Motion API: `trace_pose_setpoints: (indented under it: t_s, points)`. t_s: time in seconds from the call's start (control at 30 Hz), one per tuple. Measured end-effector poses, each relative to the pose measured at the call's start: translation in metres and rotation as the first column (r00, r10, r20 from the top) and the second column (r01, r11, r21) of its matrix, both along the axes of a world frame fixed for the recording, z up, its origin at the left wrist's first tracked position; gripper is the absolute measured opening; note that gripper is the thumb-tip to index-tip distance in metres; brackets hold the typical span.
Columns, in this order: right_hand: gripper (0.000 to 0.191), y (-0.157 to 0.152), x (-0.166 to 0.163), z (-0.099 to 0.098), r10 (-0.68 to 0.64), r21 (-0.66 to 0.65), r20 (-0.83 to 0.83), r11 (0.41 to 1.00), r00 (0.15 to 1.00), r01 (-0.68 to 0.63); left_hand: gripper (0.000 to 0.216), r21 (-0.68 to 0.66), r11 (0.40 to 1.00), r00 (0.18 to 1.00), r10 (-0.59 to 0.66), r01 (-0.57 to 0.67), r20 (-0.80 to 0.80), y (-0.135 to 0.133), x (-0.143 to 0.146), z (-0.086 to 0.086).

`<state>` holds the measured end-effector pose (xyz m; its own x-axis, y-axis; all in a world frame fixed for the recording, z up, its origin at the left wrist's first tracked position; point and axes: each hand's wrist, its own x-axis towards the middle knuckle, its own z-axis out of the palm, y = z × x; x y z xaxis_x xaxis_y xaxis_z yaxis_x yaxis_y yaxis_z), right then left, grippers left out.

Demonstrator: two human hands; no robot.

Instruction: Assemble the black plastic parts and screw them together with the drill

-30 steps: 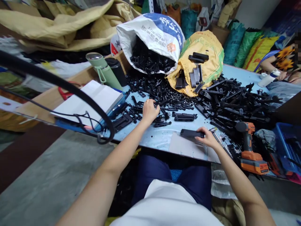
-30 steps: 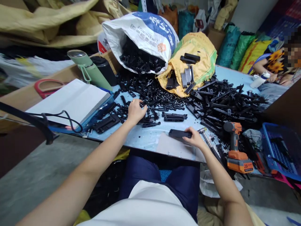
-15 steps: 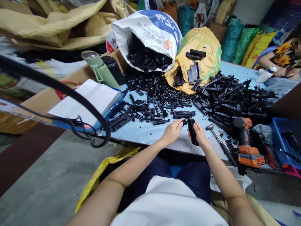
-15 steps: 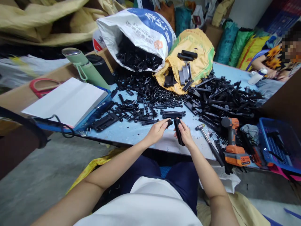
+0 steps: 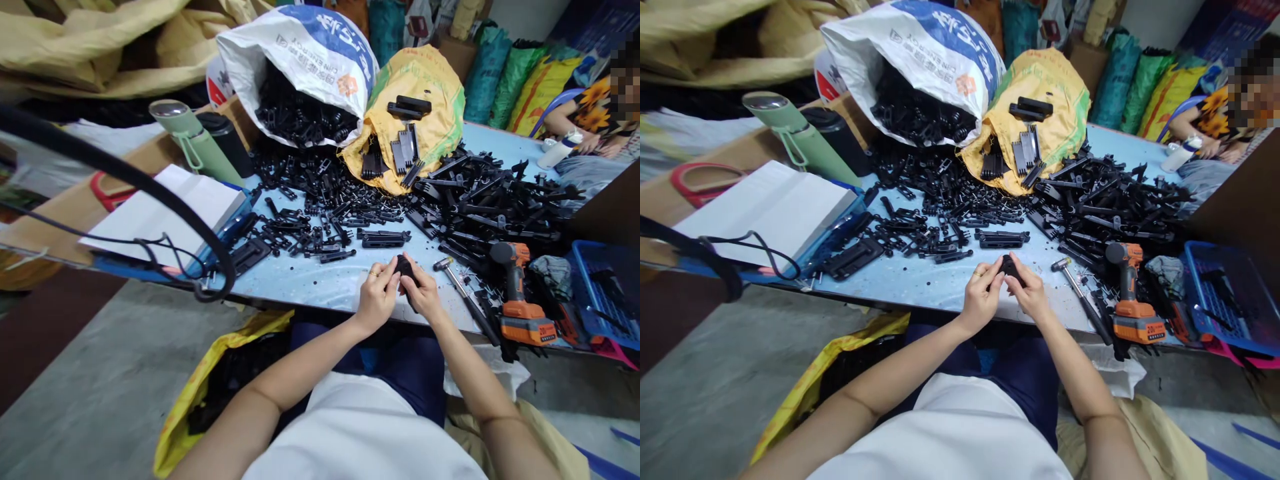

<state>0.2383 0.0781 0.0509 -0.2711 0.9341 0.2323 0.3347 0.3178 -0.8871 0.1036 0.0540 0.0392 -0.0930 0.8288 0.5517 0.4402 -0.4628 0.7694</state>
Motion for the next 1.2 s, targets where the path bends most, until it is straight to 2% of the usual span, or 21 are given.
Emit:
trace_pose_setpoints:
  t_s: [0.1,0.27,0.37,0.43,0.5,0.53,0.6,0.67,0.73,0.8,0.83,0.9,1.0,1.07,1.13,1.2]
  points:
    - [0.052,-0.011,-0.013,0.0,-0.1,0.025,-0.007,0.995,0.995,0.1,0.038,0.071,0.996,0.998,0.053,-0.056,0.043,-0.001,0.007,0.003]
    - [0.055,-0.022,-0.02,-0.009,-0.141,0.077,0.006,0.987,0.99,0.14,0.036,0.088,0.994,0.998,-0.064,0.065,-0.016,0.01,-0.007,0.009]
    - [0.055,-0.02,-0.022,-0.018,-0.137,0.113,0.058,0.985,0.989,0.13,0.036,0.083,0.989,0.993,-0.121,0.121,-0.011,0.015,-0.011,0.0]
    - [0.052,-0.01,-0.021,-0.019,-0.087,0.121,0.196,0.991,0.977,0.064,0.037,-0.009,0.998,0.998,-0.059,0.06,0.035,0.014,-0.008,-0.014]
    - [0.045,0.009,-0.013,-0.012,-0.042,0.123,0.412,0.992,0.91,-0.01,0.038,-0.164,0.986,0.998,0.045,-0.039,0.032,0.009,-0.006,-0.029]
    - [0.041,0.022,-0.005,-0.006,-0.057,0.134,0.52,0.991,0.852,-0.016,0.038,-0.228,0.97,0.997,0.079,-0.081,-0.02,0.006,-0.005,-0.036]
    - [0.033,0.054,0.019,0.012,-0.196,0.209,0.674,0.975,0.712,0.071,0.043,-0.268,0.958,0.974,0.042,-0.104,-0.225,0.002,-0.007,-0.043]
    - [0.025,0.087,0.049,0.032,-0.45,0.357,0.711,0.893,0.54,0.275,0.047,-0.252,0.968,0.874,-0.128,0.007,-0.468,0.003,-0.009,-0.041]
    - [0.029,0.116,0.078,0.048,-0.545,0.408,0.693,0.836,0.471,0.366,0.046,-0.299,0.937,0.697,-0.337,0.182,-0.633,0.011,-0.011,-0.035]
    - [0.031,0.135,0.099,0.058,-0.573,0.423,0.673,0.817,0.468,0.392,0.045,-0.373,0.886,0.534,-0.464,0.277,-0.707,0.02,-0.011,-0.028]
    - [0.03,0.14,0.107,0.061,-0.571,0.425,0.664,0.819,0.483,0.385,0.044,-0.393,0.875,0.487,-0.483,0.282,-0.727,0.023,-0.011,-0.026]
    - [0.024,0.142,0.117,0.066,-0.552,0.427,0.647,0.834,0.526,0.35,0.042,-0.402,0.886,0.462,-0.464,0.232,-0.755,0.025,-0.014,-0.025]
    - [0.018,0.125,0.12,0.072,-0.515,0.429,0.63,0.855,0.581,0.293,0.038,-0.404,0.909,0.544,-0.391,0.102,-0.742,0.018,-0.022,-0.03]
    - [0.017,0.102,0.111,0.07,-0.481,0.427,0.628,0.87,0.611,0.246,0.039,-0.392,0.914,0.67,-0.355,0.103,-0.652,0.012,-0.026,-0.031]
    - [0.024,0.073,0.092,0.059,-0.411,0.365,0.587,0.903,0.697,0.225,0.053,-0.363,0.911,0.832,-0.352,0.198,-0.429,0.009,-0.025,-0.029]
    - [0.035,0.041,0.066,0.039,-0.273,0.161,0.407,0.961,0.871,0.226,0.057,-0.346,0.88,0.927,-0.37,0.326,-0.066,0.011,-0.017,-0.025]
